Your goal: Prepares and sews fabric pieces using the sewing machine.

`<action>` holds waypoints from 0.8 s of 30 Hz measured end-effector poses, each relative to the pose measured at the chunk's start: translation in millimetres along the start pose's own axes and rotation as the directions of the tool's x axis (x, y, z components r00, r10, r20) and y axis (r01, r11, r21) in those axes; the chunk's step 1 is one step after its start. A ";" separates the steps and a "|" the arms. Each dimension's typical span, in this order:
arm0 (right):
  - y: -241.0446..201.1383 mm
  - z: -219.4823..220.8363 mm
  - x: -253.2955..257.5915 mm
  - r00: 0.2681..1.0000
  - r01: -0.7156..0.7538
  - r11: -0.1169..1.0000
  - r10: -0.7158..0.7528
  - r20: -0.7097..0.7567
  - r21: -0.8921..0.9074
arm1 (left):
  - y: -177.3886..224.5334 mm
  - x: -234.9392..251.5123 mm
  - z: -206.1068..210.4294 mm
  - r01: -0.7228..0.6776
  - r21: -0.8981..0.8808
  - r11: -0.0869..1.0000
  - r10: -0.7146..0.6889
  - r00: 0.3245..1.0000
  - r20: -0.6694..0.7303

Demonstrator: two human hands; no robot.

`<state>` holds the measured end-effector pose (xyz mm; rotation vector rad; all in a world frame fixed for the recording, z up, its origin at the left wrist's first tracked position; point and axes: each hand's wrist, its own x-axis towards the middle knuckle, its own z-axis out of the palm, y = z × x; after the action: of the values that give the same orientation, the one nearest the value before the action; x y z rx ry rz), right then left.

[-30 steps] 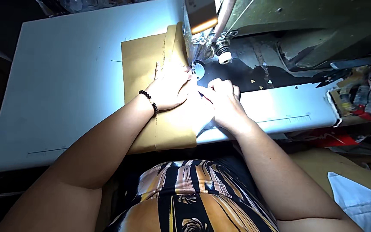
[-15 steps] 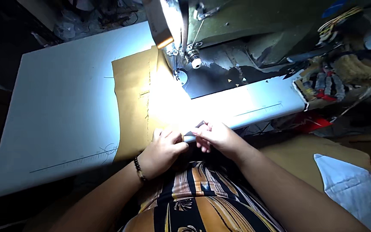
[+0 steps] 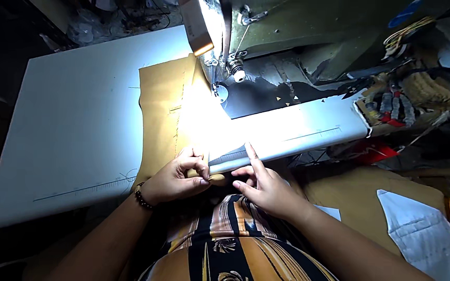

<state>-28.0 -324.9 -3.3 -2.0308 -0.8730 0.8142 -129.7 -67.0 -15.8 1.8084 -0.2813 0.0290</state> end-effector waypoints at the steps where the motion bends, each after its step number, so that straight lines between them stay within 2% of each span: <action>1: -5.2 -1.3 8.1 1.000 -0.002 1.000 0.002 0.008 0.001 | -0.3 -0.7 0.8 0.001 0.009 1.000 -0.001 1.000 -0.008; 3: -14.0 -3.7 25.8 0.998 -0.010 0.999 0.007 0.056 0.041 | 0.0 -1.9 1.6 0.012 0.033 0.999 -0.012 1.000 -0.015; 5: -19.2 -3.3 40.5 0.992 -0.057 0.983 0.036 0.117 0.176 | 0.7 -1.6 2.4 0.038 0.091 0.995 -0.038 0.999 -0.010; 6: -20.1 -2.8 45.1 0.983 -0.105 0.953 0.056 0.175 0.285 | 2.4 -0.6 2.7 0.064 0.139 0.988 -0.063 0.998 -0.012; 8: -17.1 1.4 44.1 0.961 -0.214 0.793 0.064 0.271 0.570 | 9.5 4.0 3.1 0.156 0.259 0.953 -0.149 0.988 -0.043; 9: -12.7 4.6 40.3 0.954 -0.245 0.690 0.046 0.296 0.681 | 15.6 8.7 3.5 0.248 0.300 0.921 -0.236 0.969 -0.076; 11: -2.7 12.2 33.2 0.950 -0.271 0.535 0.017 0.311 0.800 | 28.8 27.3 6.8 0.473 0.279 0.835 -0.426 0.879 -0.215; 13: -0.2 19.4 31.2 0.956 -0.278 0.514 0.063 0.287 0.812 | 36.0 53.5 9.7 0.577 0.284 0.766 -0.471 0.804 -0.363; 15: -1.5 25.4 33.2 0.963 -0.268 0.562 0.124 0.241 0.783 | 26.6 80.1 6.1 0.498 0.445 0.745 -0.294 0.843 -0.451; 16: -1.3 27.1 33.9 0.966 -0.258 0.579 0.137 0.220 0.773 | 19.0 91.1 2.1 0.466 0.551 0.692 -0.224 0.865 -0.450; 18: 0.5 27.8 34.4 0.971 -0.240 0.591 0.131 0.201 0.770 | 3.3 106.7 -3.4 0.473 0.676 0.565 -0.228 0.877 -0.423; 20: 1.3 25.3 34.6 0.970 -0.239 0.591 0.104 0.221 0.770 | -4.7 110.9 -3.9 0.479 0.764 0.432 -0.307 0.875 -0.375; 24: 6.0 20.5 30.9 0.974 -0.199 0.531 0.013 0.226 0.824 | -12.9 107.9 -2.6 0.429 0.826 0.366 -0.264 0.899 -0.350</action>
<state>-24.7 -295.3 -26.2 -1.1264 -0.2999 1.2257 -22.1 -80.5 -9.2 2.9099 0.3516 0.0222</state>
